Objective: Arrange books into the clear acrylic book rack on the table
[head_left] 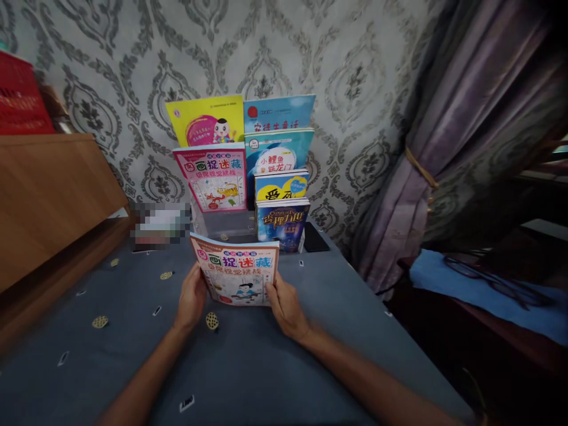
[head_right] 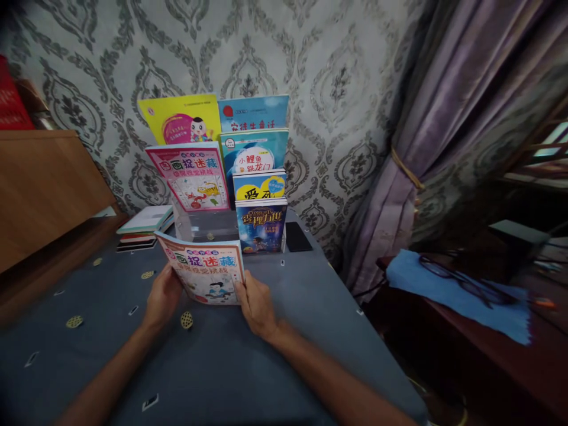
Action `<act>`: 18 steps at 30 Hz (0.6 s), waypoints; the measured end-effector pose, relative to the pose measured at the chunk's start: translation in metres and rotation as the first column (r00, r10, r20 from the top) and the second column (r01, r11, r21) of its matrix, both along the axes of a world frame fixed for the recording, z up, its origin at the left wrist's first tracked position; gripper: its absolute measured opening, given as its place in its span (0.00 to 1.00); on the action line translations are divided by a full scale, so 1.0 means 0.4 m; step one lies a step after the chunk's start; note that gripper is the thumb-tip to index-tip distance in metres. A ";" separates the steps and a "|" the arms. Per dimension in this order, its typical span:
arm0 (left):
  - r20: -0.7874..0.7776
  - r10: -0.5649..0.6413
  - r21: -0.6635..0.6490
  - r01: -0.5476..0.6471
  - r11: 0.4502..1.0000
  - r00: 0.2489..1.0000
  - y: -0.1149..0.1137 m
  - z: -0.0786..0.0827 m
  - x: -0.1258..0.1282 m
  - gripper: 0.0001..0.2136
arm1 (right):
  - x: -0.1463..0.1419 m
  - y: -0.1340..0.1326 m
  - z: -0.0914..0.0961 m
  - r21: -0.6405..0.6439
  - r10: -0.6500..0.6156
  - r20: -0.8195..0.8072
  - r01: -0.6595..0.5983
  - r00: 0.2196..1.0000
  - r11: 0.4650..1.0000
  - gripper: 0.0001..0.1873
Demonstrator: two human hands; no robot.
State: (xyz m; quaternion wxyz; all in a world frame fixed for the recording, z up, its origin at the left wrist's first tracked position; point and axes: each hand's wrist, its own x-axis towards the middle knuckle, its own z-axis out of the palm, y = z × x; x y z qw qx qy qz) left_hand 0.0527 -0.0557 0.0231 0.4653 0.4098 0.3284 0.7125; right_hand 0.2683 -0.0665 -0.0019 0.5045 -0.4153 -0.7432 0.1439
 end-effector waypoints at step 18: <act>-0.011 -0.078 -0.111 0.077 0.991 0.997 -0.007 0.000 -0.015 0.17 | 0.015 0.003 0.024 -0.053 0.045 -0.091 -0.050 0.995 0.997 0.08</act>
